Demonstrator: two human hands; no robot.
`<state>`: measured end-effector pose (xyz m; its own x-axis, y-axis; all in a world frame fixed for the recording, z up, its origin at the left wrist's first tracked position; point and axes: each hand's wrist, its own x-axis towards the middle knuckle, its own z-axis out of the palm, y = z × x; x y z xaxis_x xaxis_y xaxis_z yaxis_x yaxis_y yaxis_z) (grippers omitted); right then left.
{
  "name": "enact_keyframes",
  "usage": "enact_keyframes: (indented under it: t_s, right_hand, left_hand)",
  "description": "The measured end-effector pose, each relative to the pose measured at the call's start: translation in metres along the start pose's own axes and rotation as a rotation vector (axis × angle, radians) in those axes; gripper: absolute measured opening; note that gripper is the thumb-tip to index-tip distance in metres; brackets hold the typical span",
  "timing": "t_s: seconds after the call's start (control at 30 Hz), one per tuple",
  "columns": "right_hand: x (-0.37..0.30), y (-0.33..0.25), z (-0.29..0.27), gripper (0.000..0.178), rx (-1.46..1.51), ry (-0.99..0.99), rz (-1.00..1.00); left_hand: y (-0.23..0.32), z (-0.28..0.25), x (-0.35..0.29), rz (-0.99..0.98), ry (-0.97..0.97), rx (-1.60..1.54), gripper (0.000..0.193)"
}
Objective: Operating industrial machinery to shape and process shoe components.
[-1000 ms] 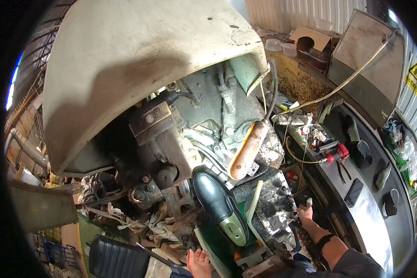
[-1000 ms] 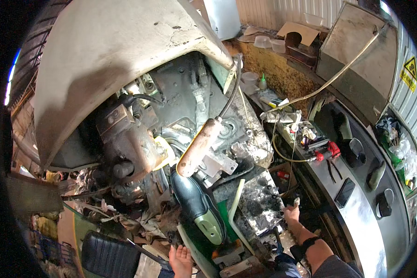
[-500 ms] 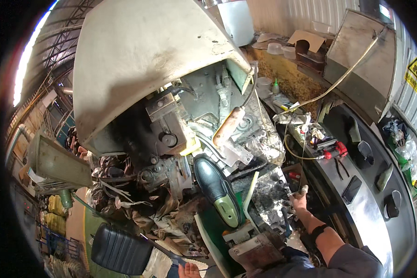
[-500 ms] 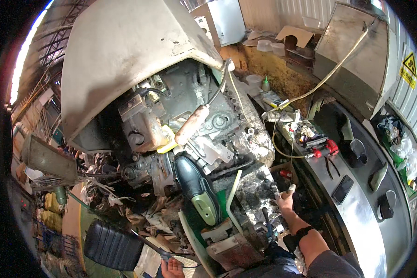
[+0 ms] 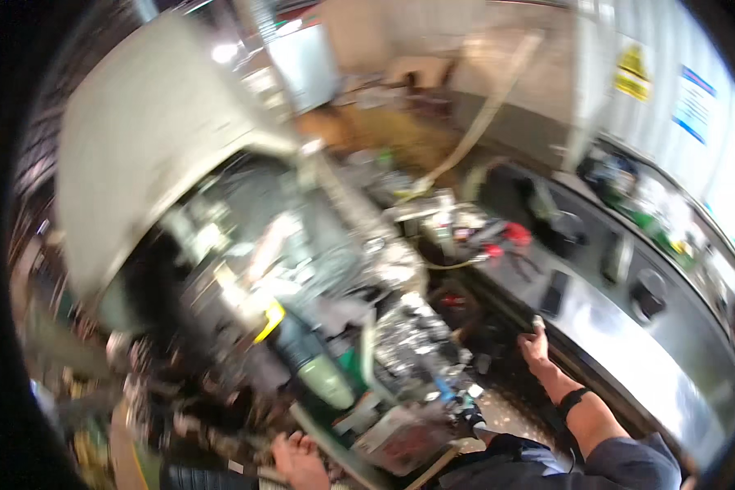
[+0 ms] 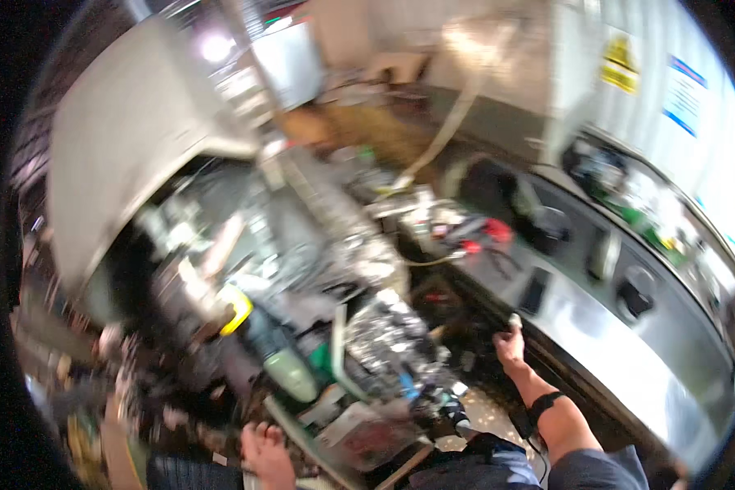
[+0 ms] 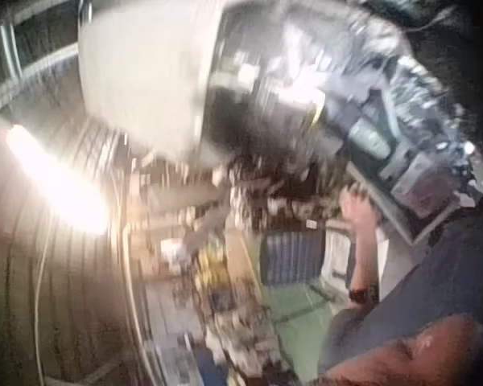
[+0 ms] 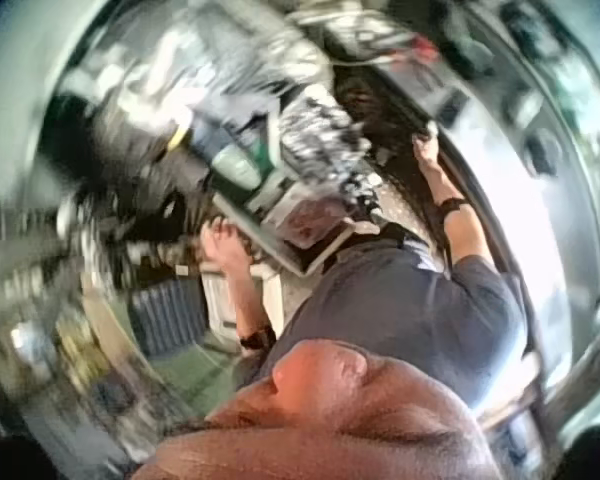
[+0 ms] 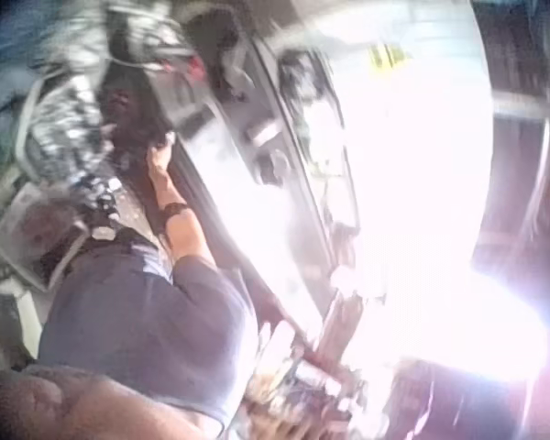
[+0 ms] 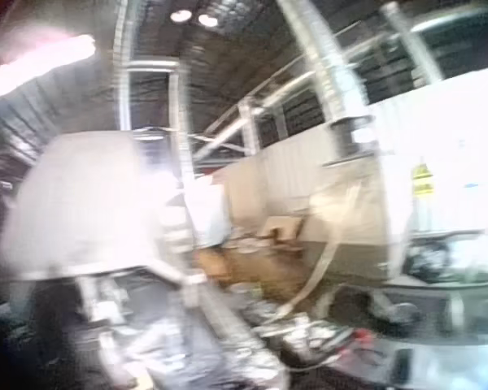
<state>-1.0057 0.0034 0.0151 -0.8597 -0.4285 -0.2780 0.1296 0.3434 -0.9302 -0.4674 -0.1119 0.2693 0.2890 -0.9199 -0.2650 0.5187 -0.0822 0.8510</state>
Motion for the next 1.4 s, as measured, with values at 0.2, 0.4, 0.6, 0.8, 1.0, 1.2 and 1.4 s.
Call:
enact_keyframes:
  t_s: [0.2,0.4,0.6,0.8,1.0,1.2,1.4]
  right_hand:
    - [-0.026,-0.045,-0.13,0.073,0.302,0.168,-0.025]
    - [0.003,0.002,-0.326,0.08,0.691,0.513,0.102]
    - [0.06,0.047,-0.398,0.093,0.91,0.502,0.146]
    - [0.15,0.021,-0.425,0.118,1.136,0.813,0.44]
    - [0.131,-0.008,-0.455,0.078,1.11,0.899,0.08]
    - [-0.063,-0.007,-0.416,0.074,1.301,0.619,0.283]
    - [-0.161,-0.018,-0.344,0.055,1.542,0.709,0.217]
  left_hand:
    - [-0.032,0.04,0.0,0.567,-0.649,0.225,0.043]
    - [-0.093,0.196,-0.136,0.476,-0.781,0.566,0.039]
    - [-0.257,0.263,-0.166,0.007,-1.149,0.869,0.038]
    - [-0.327,0.345,-0.219,-0.075,-1.425,0.879,0.039]
    - [-0.401,0.429,-0.263,-0.069,-1.718,1.004,0.032]
    - [-0.564,0.496,-0.304,0.081,-1.861,1.007,0.053]
    - [-0.686,0.554,-0.39,0.283,-1.563,1.234,0.109]
